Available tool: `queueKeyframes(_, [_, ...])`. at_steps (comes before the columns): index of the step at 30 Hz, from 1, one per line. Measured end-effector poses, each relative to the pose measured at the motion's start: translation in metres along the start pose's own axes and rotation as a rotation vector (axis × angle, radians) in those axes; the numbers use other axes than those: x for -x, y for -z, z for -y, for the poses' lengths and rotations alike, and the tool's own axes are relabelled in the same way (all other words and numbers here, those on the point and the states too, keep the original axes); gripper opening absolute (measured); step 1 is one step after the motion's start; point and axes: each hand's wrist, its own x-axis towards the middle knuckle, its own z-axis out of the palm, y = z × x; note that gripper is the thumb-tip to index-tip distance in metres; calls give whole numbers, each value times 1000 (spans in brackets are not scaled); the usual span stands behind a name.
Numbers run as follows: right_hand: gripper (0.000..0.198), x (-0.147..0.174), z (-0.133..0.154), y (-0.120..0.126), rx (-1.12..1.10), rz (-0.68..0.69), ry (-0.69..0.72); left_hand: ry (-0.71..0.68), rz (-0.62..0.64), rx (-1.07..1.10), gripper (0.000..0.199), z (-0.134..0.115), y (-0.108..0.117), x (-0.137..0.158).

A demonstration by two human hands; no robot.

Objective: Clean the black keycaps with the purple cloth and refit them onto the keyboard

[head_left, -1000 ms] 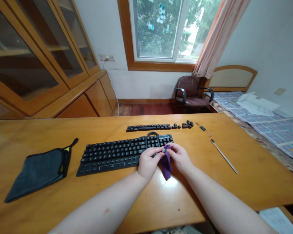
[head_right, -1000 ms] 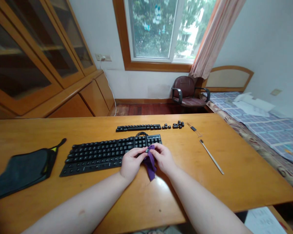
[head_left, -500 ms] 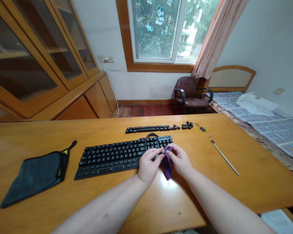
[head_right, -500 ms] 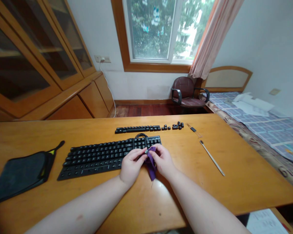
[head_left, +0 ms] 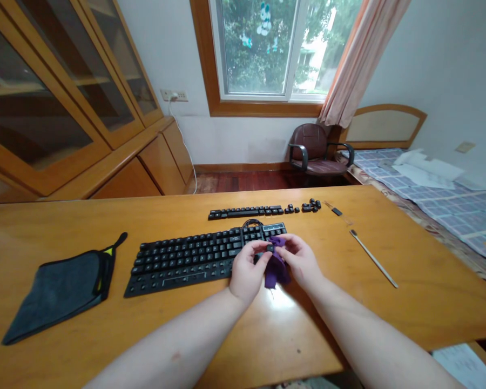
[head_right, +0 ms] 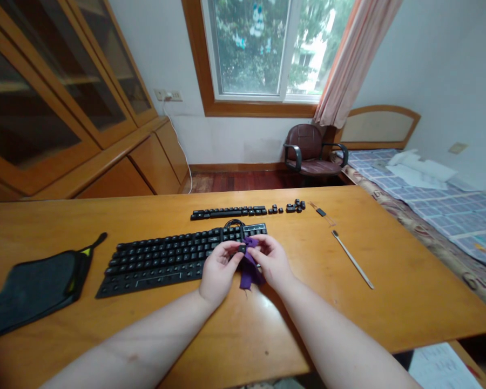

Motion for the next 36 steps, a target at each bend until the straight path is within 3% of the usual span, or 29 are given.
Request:
queueKeyframes(15, [26, 2, 7, -2, 4, -13, -46, -108, 22, -222, 24, -7, 7, -2])
queueKeyframes(22, [27, 0, 1, -1, 51, 43, -19, 6, 19, -67, 24, 2, 2, -2])
queueKeyframes(27, [23, -1, -3, 2, 172, 62, 82, -70, -6, -185, 17, 2, 5, -5])
queueKeyframes(36, [8, 0, -8, 1, 272, 53, 120, 10, -20, -204, 17, 3, 6, -3])
